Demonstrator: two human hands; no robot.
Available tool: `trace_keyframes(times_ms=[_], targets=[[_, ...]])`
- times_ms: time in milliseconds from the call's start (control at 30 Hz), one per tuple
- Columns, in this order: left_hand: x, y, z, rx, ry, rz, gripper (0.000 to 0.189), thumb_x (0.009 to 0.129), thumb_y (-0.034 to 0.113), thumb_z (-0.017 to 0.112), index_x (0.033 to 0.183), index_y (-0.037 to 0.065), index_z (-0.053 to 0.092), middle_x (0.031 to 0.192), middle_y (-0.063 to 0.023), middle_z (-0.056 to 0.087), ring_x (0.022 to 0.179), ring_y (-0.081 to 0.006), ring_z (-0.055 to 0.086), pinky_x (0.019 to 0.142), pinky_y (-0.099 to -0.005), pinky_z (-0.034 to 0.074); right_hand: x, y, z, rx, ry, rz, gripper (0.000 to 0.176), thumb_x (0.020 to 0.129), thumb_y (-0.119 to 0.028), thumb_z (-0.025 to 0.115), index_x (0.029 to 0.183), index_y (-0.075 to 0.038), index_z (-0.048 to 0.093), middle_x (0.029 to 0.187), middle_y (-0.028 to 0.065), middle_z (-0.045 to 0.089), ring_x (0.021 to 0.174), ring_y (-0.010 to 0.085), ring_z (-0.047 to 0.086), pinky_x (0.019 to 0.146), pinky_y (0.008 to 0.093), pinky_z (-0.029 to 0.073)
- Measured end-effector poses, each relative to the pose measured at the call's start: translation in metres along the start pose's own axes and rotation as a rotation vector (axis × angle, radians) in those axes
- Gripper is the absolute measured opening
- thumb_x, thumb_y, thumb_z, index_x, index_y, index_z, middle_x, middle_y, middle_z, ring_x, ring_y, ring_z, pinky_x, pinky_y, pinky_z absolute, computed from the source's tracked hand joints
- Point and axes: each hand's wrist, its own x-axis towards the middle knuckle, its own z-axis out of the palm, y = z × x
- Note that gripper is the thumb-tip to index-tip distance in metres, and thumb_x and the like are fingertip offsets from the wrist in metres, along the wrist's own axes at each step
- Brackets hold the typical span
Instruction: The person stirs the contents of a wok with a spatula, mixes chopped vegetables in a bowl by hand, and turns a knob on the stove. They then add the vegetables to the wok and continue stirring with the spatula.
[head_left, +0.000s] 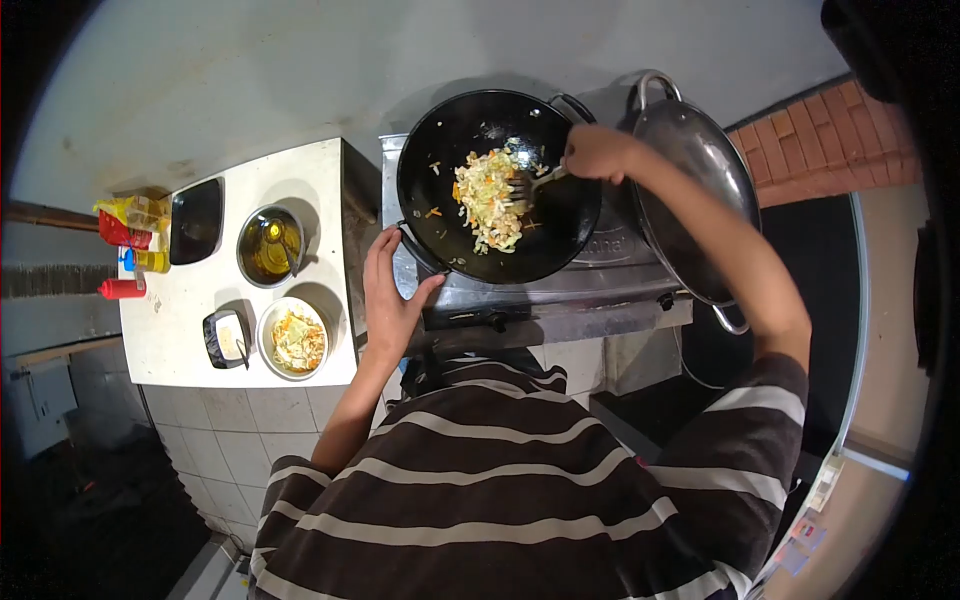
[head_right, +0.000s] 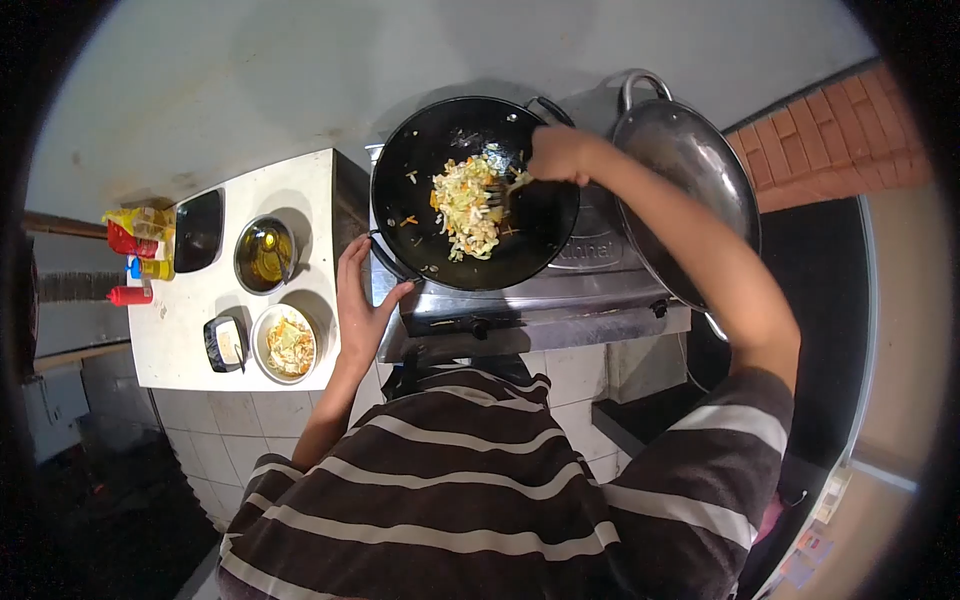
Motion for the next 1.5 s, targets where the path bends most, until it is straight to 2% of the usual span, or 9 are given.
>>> trace_keyframes(times_ms=[100,167,267,467,633,733,933,1167,1500], targets=[[-0.004,0.0,-0.002,0.028,0.007,-0.007,0.075,0.072,0.015,0.085,0.134,-0.004,0.048,0.138,-0.0198,0.049,0.129,-0.0362,0.048,0.109,-0.0427,0.039,-0.011,0.02,0.03,0.238,0.057,-0.006,0.026,0.089,-0.022,0.059,0.094,0.0,0.072,0.069,0.017,0.066,0.051,0.0315,0.064,0.047,0.041,0.052],[-0.006,-0.001,-0.003,0.039,-0.004,-0.009,0.077,0.073,0.014,0.084,0.138,-0.002,0.046,0.139,-0.0194,0.048,0.13,-0.0362,0.048,0.109,-0.043,0.039,-0.007,0.045,0.042,0.101,0.515,-0.491,0.019,0.084,-0.015,0.06,0.089,-0.002,0.072,0.074,0.0206,0.069,0.068,0.0366,0.069,0.065,0.0474,0.056],[-0.006,0.003,-0.004,0.036,-0.008,-0.014,0.079,0.073,0.015,0.084,0.14,-0.002,0.045,0.141,-0.0194,0.046,0.131,-0.036,0.047,0.11,-0.0428,0.039,-0.056,0.018,0.0,-0.14,0.63,-0.352,0.02,0.082,-0.014,0.063,0.094,-0.001,0.073,0.082,0.0211,0.07,0.085,0.0379,0.069,0.076,0.0485,0.055],[-0.008,0.001,-0.006,0.061,-0.046,-0.012,0.081,0.074,0.021,0.084,0.142,-0.001,0.045,0.144,-0.0195,0.044,0.133,-0.0354,0.046,0.111,-0.0429,0.038,-0.001,0.014,-0.031,-0.522,0.663,-0.31,0.02,0.079,-0.014,0.066,0.096,-0.009,0.075,0.09,0.0193,0.071,0.089,0.0373,0.069,0.072,0.0479,0.056],[-0.01,-0.003,-0.004,0.049,-0.047,-0.014,0.085,0.074,0.028,0.084,0.145,0.002,0.044,0.147,-0.0164,0.043,0.133,-0.0372,0.045,0.11,-0.046,0.036,0.009,-0.01,-0.004,-0.287,0.513,-0.575,0.023,0.08,-0.011,0.065,0.101,-0.015,0.076,0.092,0.0127,0.072,0.085,0.0361,0.069,0.075,0.0469,0.056],[-0.01,-0.002,-0.004,0.048,-0.048,-0.028,0.085,0.075,0.027,0.084,0.145,0.002,0.043,0.147,-0.0164,0.043,0.133,-0.037,0.044,0.11,-0.0458,0.036,-0.015,-0.022,-0.026,-0.311,0.423,-0.579,0.021,0.087,-0.013,0.062,0.105,-0.016,0.074,0.086,0.0147,0.07,0.085,0.0372,0.067,0.073,0.0477,0.053],[-0.01,0.0,-0.005,0.062,-0.065,-0.031,0.081,0.076,0.024,0.082,0.144,-0.001,0.045,0.146,-0.0196,0.043,0.134,-0.0353,0.045,0.112,-0.0424,0.037,0.009,-0.034,-0.046,-0.476,0.69,-0.541,0.022,0.087,-0.012,0.062,0.105,-0.017,0.075,0.083,0.0174,0.07,0.08,0.0382,0.067,0.072,0.0491,0.053],[-0.008,-0.003,-0.007,0.004,-0.074,-0.025,0.079,0.077,0.02,0.082,0.144,0.0,0.045,0.146,-0.0187,0.043,0.136,-0.0332,0.044,0.113,-0.0408,0.037,-0.013,-0.055,-0.019,-0.439,0.477,-0.739,0.023,0.084,-0.011,0.065,0.102,-0.02,0.075,0.082,0.0149,0.07,0.079,0.0364,0.068,0.071,0.0454,0.054],[-0.006,0.002,-0.009,-0.055,-0.068,-0.064,0.072,0.079,0.016,0.081,0.141,-0.001,0.049,0.144,-0.0165,0.047,0.132,-0.0305,0.048,0.111,-0.0388,0.039,0.0,-0.096,-0.034,-0.549,0.583,-0.707,0.026,0.077,-0.008,0.068,0.1,-0.018,0.075,0.093,0.0105,0.072,0.089,0.0324,0.07,0.075,0.0431,0.057]])
